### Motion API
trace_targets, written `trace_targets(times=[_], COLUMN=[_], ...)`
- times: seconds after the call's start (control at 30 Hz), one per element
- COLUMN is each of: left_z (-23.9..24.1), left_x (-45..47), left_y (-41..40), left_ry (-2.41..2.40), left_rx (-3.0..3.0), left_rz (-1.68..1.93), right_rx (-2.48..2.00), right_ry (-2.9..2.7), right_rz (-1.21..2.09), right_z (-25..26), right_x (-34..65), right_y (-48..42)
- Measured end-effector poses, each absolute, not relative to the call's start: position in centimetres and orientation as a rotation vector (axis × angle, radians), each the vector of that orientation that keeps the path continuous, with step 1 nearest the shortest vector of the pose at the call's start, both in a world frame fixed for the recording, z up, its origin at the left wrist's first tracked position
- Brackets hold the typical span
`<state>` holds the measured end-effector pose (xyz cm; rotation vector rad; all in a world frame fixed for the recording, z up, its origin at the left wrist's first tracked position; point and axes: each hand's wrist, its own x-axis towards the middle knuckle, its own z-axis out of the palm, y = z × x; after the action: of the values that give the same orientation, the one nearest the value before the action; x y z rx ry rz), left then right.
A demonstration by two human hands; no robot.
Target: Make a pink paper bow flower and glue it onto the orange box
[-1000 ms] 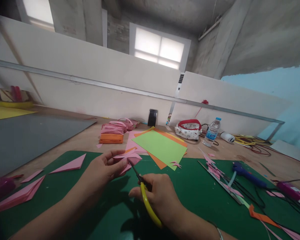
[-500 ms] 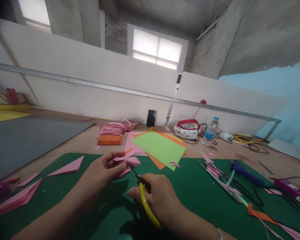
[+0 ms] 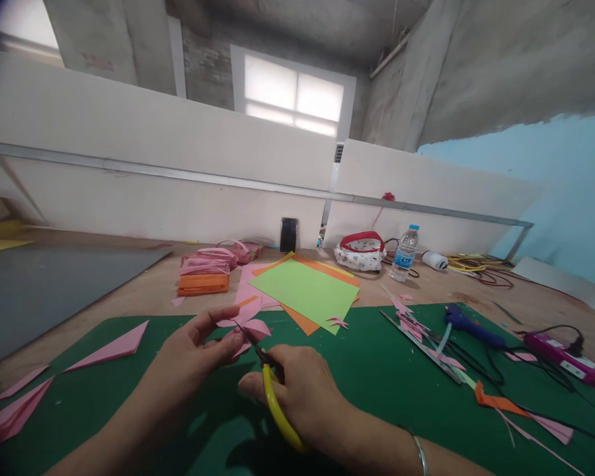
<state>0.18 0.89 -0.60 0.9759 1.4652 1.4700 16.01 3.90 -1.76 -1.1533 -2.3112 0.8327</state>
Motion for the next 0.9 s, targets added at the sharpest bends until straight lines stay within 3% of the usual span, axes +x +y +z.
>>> trace_targets(times=[0.33,0.9], left_z=[-0.27,-0.7], left_x=[0.43,0.38], left_y=[0.48,0.7], left_ry=[1.596,1.683], left_rx=[1.147,1.383], left_rz=[1.508,1.567], right_rx=[-1.076,-1.095], right_ry=[-2.264,-2.206], right_rz=[1.102,1.19], right_z=[-2.0,-2.07], right_x=[16.1,16.08], right_y=[4.14,3.92])
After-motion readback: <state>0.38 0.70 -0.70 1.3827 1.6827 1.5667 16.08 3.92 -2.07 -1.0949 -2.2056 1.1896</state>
